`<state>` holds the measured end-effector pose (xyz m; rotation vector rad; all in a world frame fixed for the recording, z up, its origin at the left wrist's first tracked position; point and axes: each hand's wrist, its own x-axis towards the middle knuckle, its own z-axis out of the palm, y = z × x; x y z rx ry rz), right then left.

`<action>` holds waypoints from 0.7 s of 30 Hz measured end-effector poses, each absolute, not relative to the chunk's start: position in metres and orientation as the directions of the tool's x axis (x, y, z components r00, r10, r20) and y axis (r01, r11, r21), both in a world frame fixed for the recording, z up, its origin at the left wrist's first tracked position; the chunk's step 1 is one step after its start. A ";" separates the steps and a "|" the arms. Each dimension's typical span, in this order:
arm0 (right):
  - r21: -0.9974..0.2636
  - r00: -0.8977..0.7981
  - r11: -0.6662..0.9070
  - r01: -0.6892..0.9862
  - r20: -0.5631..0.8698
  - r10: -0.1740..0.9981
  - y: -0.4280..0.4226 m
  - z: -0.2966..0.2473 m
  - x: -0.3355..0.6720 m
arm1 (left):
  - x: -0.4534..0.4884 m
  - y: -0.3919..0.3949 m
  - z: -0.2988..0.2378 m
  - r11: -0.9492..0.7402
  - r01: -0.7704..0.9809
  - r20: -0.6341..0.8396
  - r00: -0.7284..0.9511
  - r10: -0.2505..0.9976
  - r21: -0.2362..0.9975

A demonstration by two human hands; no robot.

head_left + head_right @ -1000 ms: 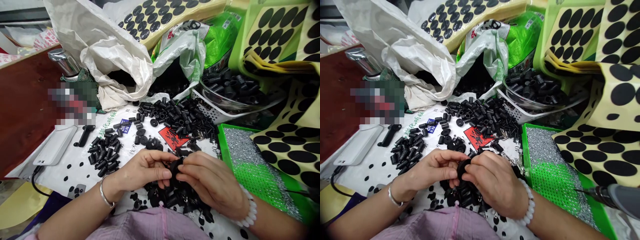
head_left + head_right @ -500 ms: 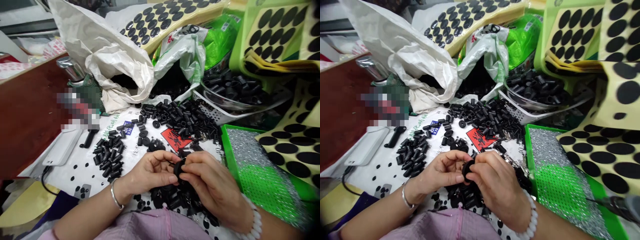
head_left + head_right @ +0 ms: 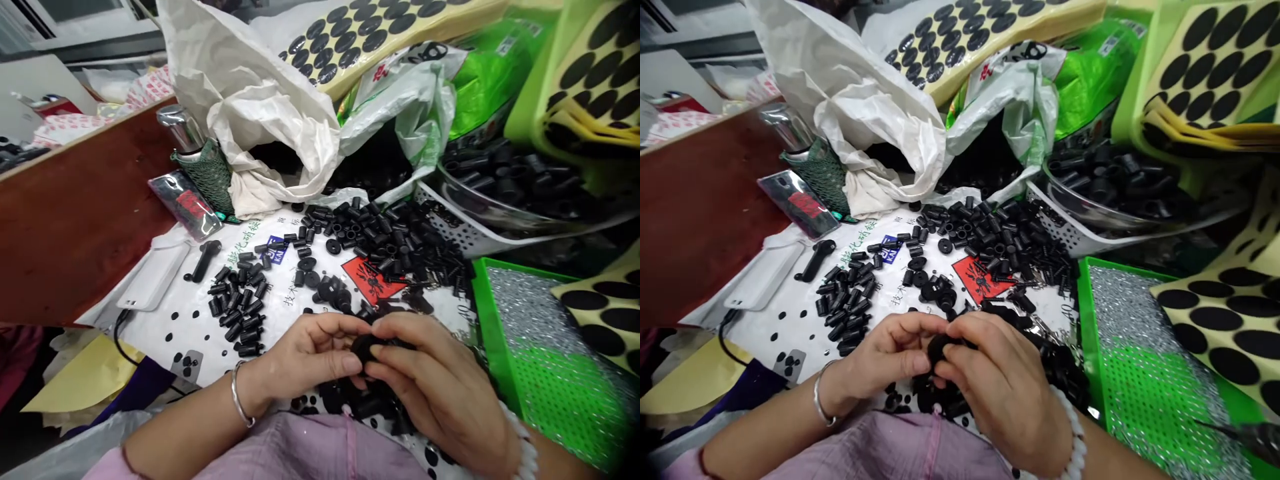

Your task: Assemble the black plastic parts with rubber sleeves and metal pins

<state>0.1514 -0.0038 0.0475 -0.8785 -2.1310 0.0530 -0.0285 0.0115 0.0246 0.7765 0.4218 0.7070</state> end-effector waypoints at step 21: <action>-0.471 -0.387 0.711 0.522 0.611 0.690 -0.019 0.039 0.158 | -0.025 0.000 0.014 0.340 -0.347 -0.030 0.660 0.751 0.874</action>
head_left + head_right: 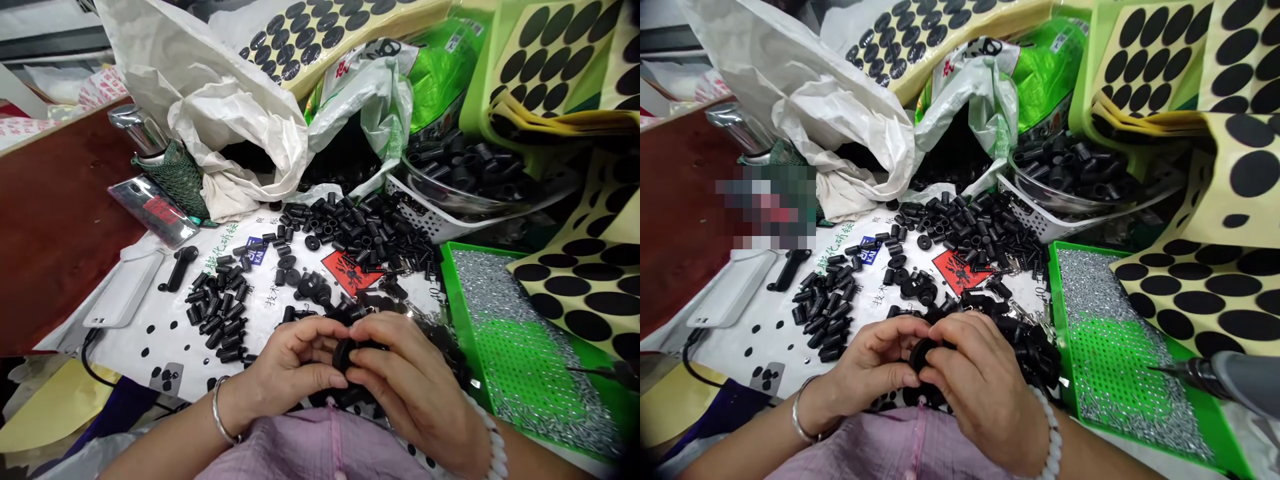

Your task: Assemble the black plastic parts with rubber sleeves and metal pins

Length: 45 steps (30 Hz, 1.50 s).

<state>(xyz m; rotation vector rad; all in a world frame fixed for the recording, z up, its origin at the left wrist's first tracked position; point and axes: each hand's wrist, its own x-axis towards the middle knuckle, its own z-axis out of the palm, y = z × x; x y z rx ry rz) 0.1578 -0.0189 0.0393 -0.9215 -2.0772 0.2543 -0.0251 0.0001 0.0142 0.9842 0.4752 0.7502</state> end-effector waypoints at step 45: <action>-0.479 -0.398 0.687 0.547 0.573 0.716 -0.013 0.033 0.147 | -0.028 0.013 0.015 -0.794 0.378 0.656 0.449 0.606 0.476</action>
